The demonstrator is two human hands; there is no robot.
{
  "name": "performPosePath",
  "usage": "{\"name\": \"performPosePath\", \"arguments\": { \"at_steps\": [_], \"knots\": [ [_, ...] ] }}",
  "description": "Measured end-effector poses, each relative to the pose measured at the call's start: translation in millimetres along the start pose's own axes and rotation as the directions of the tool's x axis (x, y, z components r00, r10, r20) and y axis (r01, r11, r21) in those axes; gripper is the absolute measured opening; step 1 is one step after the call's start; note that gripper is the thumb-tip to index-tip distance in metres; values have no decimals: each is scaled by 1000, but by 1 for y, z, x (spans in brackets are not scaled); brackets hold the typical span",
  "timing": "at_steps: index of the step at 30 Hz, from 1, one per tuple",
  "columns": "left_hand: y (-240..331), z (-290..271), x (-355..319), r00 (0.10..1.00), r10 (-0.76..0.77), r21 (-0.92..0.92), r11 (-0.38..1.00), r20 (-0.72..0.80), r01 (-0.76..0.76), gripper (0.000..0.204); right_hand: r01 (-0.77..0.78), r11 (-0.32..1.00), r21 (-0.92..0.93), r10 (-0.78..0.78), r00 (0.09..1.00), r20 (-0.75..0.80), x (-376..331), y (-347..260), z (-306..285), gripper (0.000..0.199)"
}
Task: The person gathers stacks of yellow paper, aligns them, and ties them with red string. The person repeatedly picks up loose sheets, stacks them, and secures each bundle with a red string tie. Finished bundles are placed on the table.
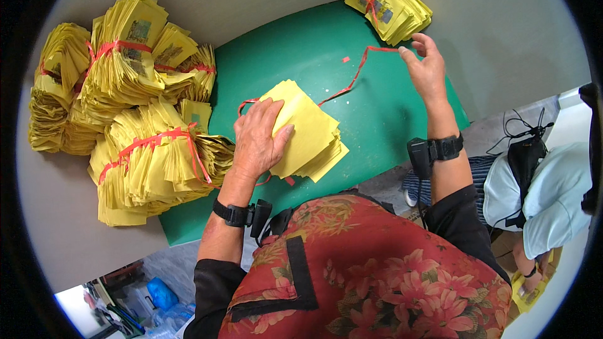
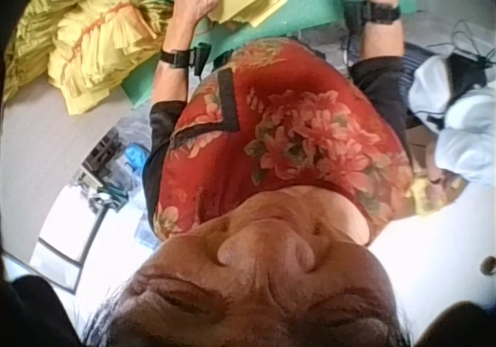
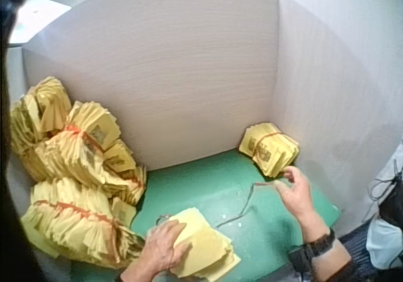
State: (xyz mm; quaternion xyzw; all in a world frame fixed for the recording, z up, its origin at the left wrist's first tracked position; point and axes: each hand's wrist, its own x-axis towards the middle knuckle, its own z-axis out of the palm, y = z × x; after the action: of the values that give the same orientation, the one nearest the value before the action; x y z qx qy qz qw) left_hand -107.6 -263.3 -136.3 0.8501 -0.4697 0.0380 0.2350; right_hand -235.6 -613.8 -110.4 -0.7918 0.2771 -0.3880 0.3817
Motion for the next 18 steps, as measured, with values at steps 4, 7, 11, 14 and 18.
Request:
{"name": "performPosePath", "arguments": {
  "at_steps": [4,7,11,14,18],
  "knots": [
    [1,-4,0,1000,9,-31,999,-12,-10,54,55,955,-291,-68,997,-33,-29,4,-1,43],
    [3,-10,0,1000,19,-58,998,-18,-20,55,13,986,-169,-9,1000,22,-50,3,9,37],
    [6,-21,1,999,26,-72,997,-21,-28,54,-95,995,-44,100,986,135,-78,2,22,29],
    [8,-29,0,998,30,-66,997,-46,-33,51,-139,990,8,135,972,191,-92,2,27,28],
    [8,-36,-1,995,35,-133,990,-98,-47,48,-150,988,19,142,963,230,-102,1,29,21]
  ]
}}
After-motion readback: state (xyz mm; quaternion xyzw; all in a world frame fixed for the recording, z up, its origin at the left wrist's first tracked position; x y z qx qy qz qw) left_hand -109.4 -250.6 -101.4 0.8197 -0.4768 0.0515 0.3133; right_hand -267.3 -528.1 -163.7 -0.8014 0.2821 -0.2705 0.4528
